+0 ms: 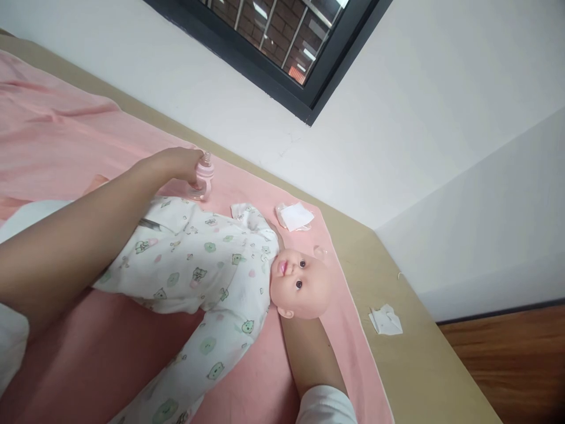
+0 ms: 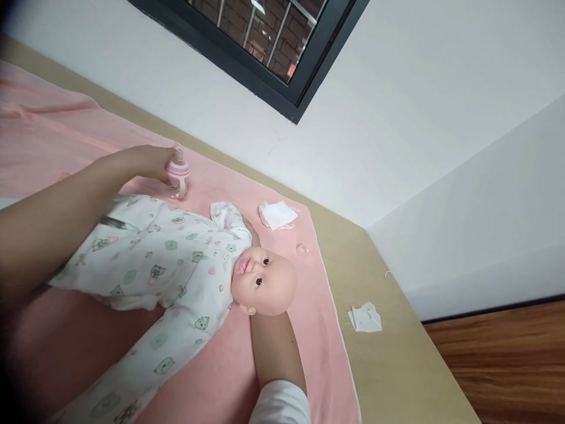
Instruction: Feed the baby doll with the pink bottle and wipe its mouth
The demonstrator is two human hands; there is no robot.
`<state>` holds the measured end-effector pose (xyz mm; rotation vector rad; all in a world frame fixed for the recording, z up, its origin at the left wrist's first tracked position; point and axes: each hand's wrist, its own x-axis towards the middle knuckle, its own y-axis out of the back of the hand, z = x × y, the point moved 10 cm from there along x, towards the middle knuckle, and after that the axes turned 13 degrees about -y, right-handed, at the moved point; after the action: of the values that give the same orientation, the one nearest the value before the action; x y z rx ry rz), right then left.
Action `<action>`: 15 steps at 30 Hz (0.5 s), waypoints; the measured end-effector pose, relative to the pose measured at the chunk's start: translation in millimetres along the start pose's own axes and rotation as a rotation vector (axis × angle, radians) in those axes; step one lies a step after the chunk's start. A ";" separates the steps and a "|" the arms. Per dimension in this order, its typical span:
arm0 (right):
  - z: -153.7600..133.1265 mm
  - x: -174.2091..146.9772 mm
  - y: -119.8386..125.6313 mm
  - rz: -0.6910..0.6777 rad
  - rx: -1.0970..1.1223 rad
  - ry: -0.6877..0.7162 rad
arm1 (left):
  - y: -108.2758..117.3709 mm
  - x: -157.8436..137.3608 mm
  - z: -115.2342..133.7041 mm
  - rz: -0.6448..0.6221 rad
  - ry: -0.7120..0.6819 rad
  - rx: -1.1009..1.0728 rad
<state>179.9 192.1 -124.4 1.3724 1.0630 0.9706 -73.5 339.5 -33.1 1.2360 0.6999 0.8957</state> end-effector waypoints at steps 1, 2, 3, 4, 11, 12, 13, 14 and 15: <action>2.6 1.0 -10.5 -0.077 -0.074 -0.006 | -0.7 0.4 -1.0 -0.007 0.007 0.006; 6.1 0.8 -22.1 -0.167 -0.159 -0.014 | -1.3 1.0 -2.0 -0.012 0.012 0.010; 11.1 -0.3 -32.5 -0.253 -0.236 -0.031 | -1.8 1.6 -3.0 -0.014 0.017 0.015; 16.7 -1.4 -39.8 -0.317 -0.274 -0.061 | -2.2 2.1 -3.9 -0.015 0.022 0.020; 42.9 8.1 -24.3 -0.139 0.258 -0.368 | -2.0 0.5 -2.3 -0.011 0.037 0.014; 45.4 9.0 -19.4 -0.085 0.329 -0.393 | -2.2 0.1 -0.8 -0.013 0.028 0.009; 47.1 9.3 -15.9 -0.048 0.372 -0.409 | -2.4 -0.3 0.4 -0.016 0.021 0.004; 48.0 9.4 -14.8 -0.038 0.387 -0.422 | -2.7 -0.7 1.2 -0.019 0.015 -0.001; 47.6 9.4 -15.3 -0.050 0.380 -0.425 | -3.1 -1.2 1.5 -0.023 0.013 -0.005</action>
<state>227.1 188.6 -143.2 1.7554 0.9758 0.4174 -72.3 337.5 -35.8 1.2167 0.7205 0.8870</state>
